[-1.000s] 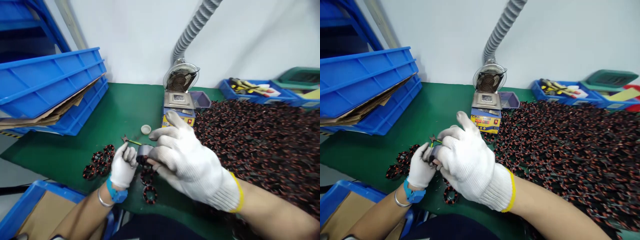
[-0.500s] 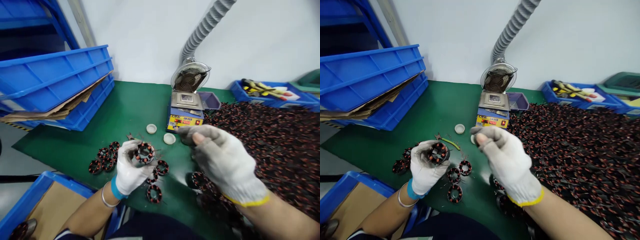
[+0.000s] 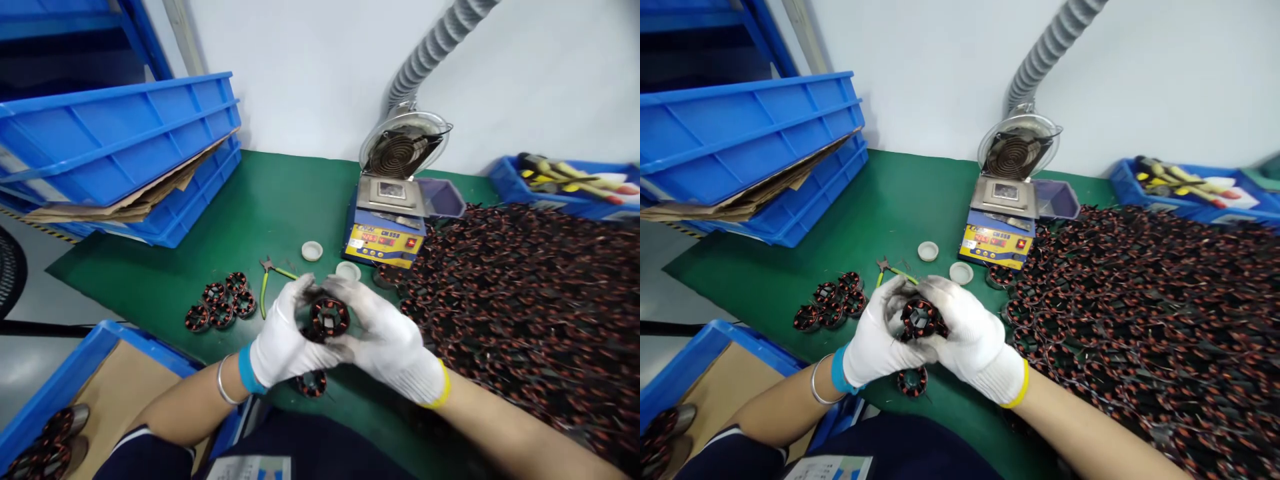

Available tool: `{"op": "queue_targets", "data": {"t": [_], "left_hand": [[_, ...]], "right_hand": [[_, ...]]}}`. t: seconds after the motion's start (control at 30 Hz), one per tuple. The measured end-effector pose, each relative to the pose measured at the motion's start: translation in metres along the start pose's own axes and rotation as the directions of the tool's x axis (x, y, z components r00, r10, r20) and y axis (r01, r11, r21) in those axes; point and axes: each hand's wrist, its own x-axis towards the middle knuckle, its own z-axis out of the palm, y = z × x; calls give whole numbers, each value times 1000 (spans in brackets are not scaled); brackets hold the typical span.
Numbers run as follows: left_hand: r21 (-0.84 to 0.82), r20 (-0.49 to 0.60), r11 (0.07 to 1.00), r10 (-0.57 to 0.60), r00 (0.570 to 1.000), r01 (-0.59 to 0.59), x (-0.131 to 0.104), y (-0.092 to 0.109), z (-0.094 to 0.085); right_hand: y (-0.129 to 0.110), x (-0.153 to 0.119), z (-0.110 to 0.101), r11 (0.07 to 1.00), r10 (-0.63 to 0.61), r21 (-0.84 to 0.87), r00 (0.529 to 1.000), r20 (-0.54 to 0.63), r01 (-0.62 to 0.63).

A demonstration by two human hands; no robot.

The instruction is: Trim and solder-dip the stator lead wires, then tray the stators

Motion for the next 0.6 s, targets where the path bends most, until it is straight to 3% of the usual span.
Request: {"op": "queue_targets", "data": {"t": [0.1,0.2,0.33,0.47,0.6], "left_hand": [[199,76,978,49,996,-63,6,6,-6],[348,118,930,82,990,-119,9,10,-9],[151,149,959,219,964,-241,4,9,-14],[-66,-9,998,8,1000,-9,5,2,-19],[-61,186,989,-123,975,137,10,3,-10]], "right_hand": [[9,3,-12,983,-173,-74,983,-56,168],[15,6,-22,973,-177,-154,984,-19,172],[20,6,-29,968,-166,-191,986,7,164],[19,6,-32,957,-198,-212,980,10,196],[14,6,-29,949,-204,-251,979,-26,191]]}}
